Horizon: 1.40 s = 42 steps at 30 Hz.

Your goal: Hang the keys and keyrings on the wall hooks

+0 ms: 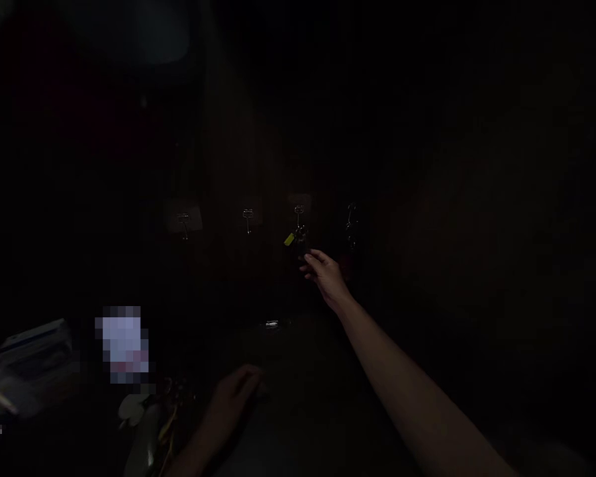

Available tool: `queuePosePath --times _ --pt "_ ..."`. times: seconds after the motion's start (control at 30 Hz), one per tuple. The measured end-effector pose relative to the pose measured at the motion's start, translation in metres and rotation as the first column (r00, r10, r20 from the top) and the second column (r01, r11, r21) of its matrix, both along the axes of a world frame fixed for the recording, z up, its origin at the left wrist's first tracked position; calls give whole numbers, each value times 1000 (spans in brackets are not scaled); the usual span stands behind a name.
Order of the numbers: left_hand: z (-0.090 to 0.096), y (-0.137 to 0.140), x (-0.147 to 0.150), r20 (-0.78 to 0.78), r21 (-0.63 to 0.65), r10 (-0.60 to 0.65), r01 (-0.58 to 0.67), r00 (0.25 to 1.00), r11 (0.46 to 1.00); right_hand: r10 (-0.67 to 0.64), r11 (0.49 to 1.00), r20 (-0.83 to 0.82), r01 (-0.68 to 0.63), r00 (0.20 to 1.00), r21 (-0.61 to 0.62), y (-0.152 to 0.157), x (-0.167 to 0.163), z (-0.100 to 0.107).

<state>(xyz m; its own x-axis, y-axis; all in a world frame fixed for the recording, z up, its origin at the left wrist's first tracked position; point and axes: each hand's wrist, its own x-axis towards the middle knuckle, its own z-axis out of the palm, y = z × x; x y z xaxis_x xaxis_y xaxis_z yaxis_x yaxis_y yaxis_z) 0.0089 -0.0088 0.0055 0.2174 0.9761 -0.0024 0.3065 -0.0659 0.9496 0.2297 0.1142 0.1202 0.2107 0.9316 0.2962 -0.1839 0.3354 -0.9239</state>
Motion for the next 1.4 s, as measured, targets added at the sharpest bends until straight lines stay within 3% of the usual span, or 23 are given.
queuePosePath --times 0.37,0.73,0.83,0.97,1.03,1.17,1.4 --pt "3 -3 1 -23 -8 -1 0 1000 1000 4 996 106 6 994 -91 -16 -1 -58" --pt "2 -1 0 -7 3 -4 4 1000 1000 -74 992 520 117 851 -50 -27 -9 -127" --pt "-2 2 -1 -4 18 -11 11 1000 1000 -104 988 665 155 740 -19 -32 -11 -136" --pt "-4 3 -1 2 26 -10 10 1000 1000 -135 971 910 234 391 43 -33 -17 -143" --pt "-4 3 0 0 18 -11 11 1000 1000 -136 968 943 243 305 61 -31 -20 -145" --pt "-3 2 0 -14 9 -3 3 1000 1000 -124 977 954 200 272 70 -30 -26 -147" --pt "-4 1 1 -11 14 2 -2 1000 1000 -115 987 940 147 321 70 -36 -28 -145"
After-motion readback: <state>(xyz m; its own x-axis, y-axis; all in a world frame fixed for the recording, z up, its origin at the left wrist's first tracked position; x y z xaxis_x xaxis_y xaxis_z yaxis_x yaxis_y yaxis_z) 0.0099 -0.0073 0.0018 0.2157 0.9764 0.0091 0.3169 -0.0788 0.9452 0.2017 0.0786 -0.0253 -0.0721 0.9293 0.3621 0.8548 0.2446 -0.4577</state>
